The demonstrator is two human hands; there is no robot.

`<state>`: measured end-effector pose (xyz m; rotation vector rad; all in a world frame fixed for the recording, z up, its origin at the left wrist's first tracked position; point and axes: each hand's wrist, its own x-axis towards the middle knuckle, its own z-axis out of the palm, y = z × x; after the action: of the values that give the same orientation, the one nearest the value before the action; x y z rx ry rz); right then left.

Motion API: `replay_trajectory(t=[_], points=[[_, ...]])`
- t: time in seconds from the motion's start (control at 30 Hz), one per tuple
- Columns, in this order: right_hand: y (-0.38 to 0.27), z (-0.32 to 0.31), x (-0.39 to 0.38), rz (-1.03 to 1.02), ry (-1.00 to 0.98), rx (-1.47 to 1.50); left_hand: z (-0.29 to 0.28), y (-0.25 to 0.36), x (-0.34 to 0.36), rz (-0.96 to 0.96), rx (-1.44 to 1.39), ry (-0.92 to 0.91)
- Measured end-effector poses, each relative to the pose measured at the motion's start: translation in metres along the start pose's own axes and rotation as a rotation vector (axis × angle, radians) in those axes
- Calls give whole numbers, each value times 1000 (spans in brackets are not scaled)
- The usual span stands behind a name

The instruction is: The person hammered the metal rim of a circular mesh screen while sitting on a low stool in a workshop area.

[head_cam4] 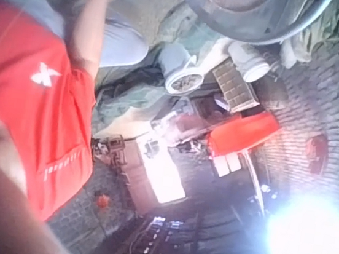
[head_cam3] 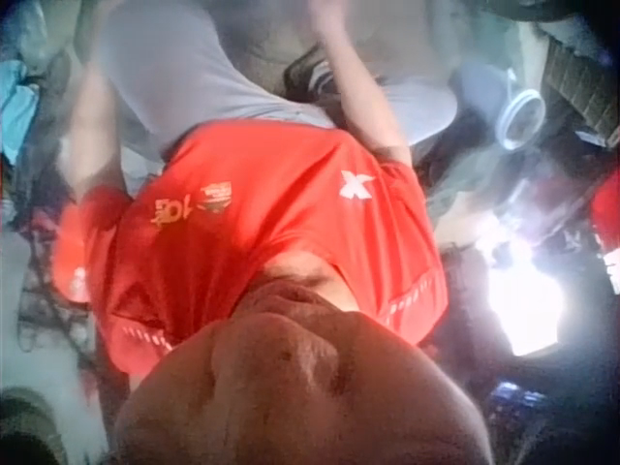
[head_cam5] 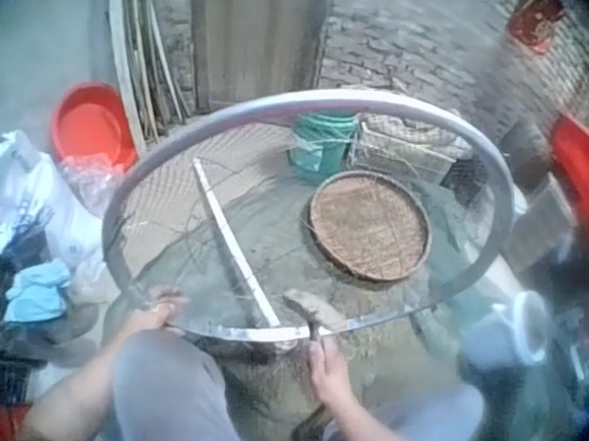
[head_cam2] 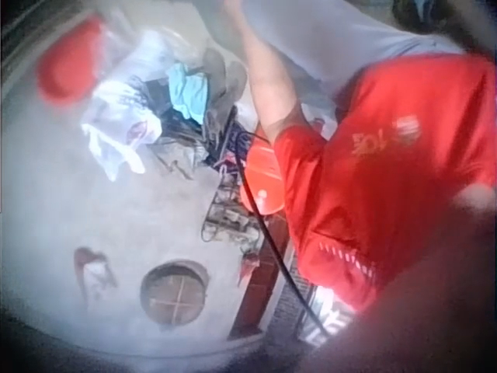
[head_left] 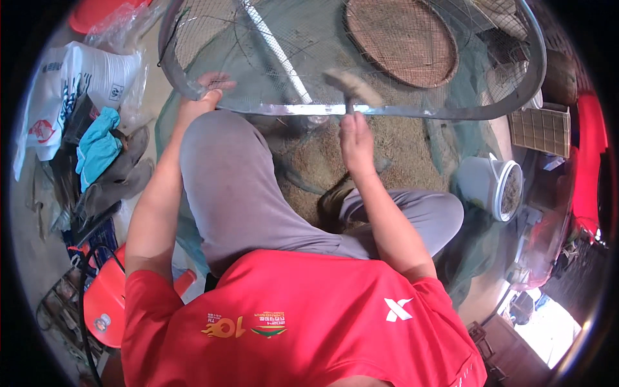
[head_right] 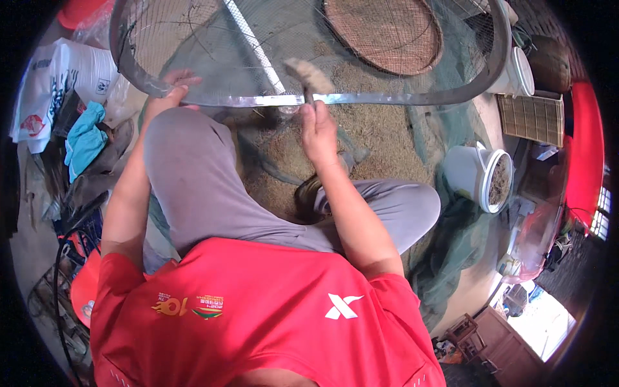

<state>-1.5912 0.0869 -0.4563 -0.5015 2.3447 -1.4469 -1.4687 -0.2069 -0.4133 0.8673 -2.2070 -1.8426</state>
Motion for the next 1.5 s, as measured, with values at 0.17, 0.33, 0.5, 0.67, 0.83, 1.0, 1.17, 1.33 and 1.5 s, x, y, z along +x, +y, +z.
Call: replay_trajectory(t=[0.17,0.33,0.5,0.67,0.83,1.0,1.17,1.33,1.5], points=[[42,6,20,294,-257,-248,8,8,4,-43,2,-38],[5,0,6,44,21,-67,6,6,-10,-73,-75,78],[55,9,-2,-134,241,-278,10,-1,4,-3,-123,54],[44,-9,19,251,-68,-164,5,-10,4,-29,-91,-1],[-16,-17,1,46,121,-31,-6,-6,-5,-43,-21,-33],[64,-3,14,102,22,-341,8,-3,9,0,-15,-75],[-12,-7,12,132,-31,-223,-5,-6,-2,-36,-32,-41],[10,7,-6,20,76,-269,1,-5,3,73,-53,-45],[36,4,16,240,-134,-384,6,-9,5,-15,-87,4]])
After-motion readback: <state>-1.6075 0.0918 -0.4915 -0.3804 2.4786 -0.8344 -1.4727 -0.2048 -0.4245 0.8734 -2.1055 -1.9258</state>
